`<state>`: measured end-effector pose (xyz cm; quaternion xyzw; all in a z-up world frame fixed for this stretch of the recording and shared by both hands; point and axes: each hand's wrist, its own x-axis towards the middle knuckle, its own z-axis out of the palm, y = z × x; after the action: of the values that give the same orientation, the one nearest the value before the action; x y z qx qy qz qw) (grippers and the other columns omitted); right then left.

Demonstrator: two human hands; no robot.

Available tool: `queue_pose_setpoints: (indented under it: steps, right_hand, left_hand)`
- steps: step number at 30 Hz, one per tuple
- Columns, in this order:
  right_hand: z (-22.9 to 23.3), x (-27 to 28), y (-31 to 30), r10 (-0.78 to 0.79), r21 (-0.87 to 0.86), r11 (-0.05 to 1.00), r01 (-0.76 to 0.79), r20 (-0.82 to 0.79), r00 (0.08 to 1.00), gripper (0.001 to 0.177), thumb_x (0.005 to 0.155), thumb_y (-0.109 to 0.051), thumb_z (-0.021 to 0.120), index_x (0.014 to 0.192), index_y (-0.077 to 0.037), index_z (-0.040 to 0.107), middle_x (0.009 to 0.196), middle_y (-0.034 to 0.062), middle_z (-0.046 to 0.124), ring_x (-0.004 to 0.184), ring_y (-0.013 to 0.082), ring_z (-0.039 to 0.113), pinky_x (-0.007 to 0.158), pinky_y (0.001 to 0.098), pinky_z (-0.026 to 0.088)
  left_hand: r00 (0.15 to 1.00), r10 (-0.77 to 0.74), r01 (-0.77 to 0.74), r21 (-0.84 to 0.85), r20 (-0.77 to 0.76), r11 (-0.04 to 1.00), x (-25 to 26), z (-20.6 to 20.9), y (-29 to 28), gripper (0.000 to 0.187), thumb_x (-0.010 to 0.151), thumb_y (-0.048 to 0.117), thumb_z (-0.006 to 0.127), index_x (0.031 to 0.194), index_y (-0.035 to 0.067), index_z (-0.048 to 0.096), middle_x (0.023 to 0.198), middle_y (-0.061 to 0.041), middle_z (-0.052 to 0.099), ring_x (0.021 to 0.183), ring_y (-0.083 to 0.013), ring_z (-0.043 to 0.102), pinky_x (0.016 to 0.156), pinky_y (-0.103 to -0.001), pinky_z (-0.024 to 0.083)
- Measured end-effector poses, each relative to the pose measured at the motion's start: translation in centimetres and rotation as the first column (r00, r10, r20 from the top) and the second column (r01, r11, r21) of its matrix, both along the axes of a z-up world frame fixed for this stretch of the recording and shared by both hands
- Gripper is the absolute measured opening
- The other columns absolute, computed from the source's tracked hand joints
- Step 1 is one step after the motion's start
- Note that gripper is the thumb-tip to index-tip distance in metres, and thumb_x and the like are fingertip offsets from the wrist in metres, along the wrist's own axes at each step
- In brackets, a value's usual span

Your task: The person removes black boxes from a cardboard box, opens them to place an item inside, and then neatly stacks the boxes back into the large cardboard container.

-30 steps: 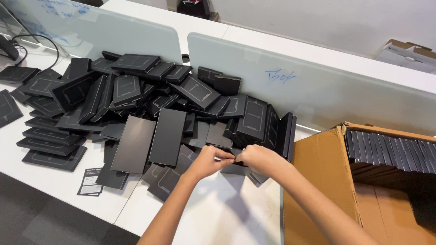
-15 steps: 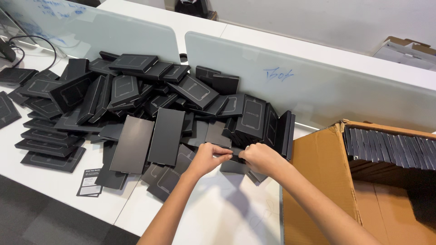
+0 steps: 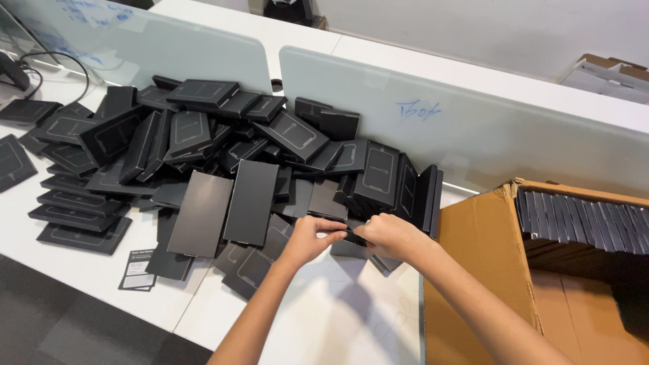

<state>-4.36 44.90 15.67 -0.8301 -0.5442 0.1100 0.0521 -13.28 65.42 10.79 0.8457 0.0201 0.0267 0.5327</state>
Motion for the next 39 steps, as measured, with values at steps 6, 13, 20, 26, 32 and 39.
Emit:
queue_pose_setpoints:
  steps: [6,13,20,26,32,39]
  right_hand:
    - [1.3,0.4,-0.6,-0.043,0.055,0.997,0.044,-0.036,0.998,0.015,0.071,-0.006,0.067,0.085,-0.006,0.072,0.067,0.0199,0.066,0.066,0.0390,0.066,0.064,0.0461,0.055]
    - [3.1,0.7,-1.1,-0.038,0.144,0.986,0.079,-0.272,0.962,0.025,0.072,-0.004,0.068,0.096,-0.001,0.073,0.068,0.0206,0.064,0.056,0.0351,0.060,0.056,0.0406,0.051]
    - [4.4,0.6,-1.1,-0.076,0.086,0.988,0.126,-0.435,0.897,0.033,0.074,-0.002,0.065,0.105,-0.003,0.075,0.068,0.0181,0.067,0.053,0.0246,0.061,0.056,0.0354,0.051]
    - [4.1,0.0,-1.2,-0.127,0.079,0.980,0.185,-0.473,0.872,0.031,0.082,-0.008,0.066,0.110,-0.004,0.077,0.067,0.0171,0.069,0.053,0.0197,0.062,0.056,0.0332,0.052]
    - [3.4,-0.3,-1.8,-0.126,0.176,0.957,0.232,-0.466,0.876,0.028,0.088,-0.014,0.063,0.111,-0.002,0.074,0.077,0.0150,0.075,0.062,0.0204,0.070,0.061,0.0337,0.055]
    - [2.8,-3.4,-2.3,-0.309,0.247,0.885,0.394,-0.322,0.895,0.032,0.092,-0.021,0.059,0.114,-0.006,0.075,0.088,0.0153,0.077,0.077,0.0310,0.070,0.072,0.0408,0.055]
  left_hand:
    - [0.999,-0.005,0.008,-0.050,0.051,0.999,-0.1,0.1,-0.5,0.029,0.085,0.022,0.080,0.110,0.008,0.079,0.101,-0.012,0.080,0.091,-0.0195,0.078,0.080,-0.032,0.059]
    - [0.998,-0.032,0.034,-0.031,0.050,0.999,-0.7,0.9,-0.7,0.028,0.092,0.024,0.073,0.112,0.005,0.077,0.104,-0.012,0.080,0.094,-0.0199,0.077,0.084,-0.032,0.058]
    - [0.996,-0.076,0.080,-0.089,0.055,0.993,-1.3,2.2,-0.7,0.031,0.091,0.025,0.074,0.112,0.003,0.077,0.102,-0.011,0.080,0.093,-0.0184,0.077,0.084,-0.032,0.062]
    - [0.987,-0.158,0.158,-0.051,0.000,0.986,-1.7,2.6,-0.4,0.034,0.086,0.027,0.078,0.108,0.001,0.077,0.092,-0.012,0.079,0.083,-0.0190,0.075,0.081,-0.032,0.065]
    - [0.994,-0.097,0.098,-0.032,0.043,0.995,-1.6,1.9,-0.6,0.034,0.089,0.031,0.076,0.103,0.000,0.077,0.093,-0.012,0.079,0.085,-0.0194,0.076,0.082,-0.033,0.061]
    - [0.997,-0.073,0.073,-0.006,0.031,0.997,-1.4,1.6,-0.7,0.037,0.091,0.035,0.073,0.101,0.000,0.078,0.089,-0.013,0.079,0.083,-0.0218,0.076,0.078,-0.033,0.057]
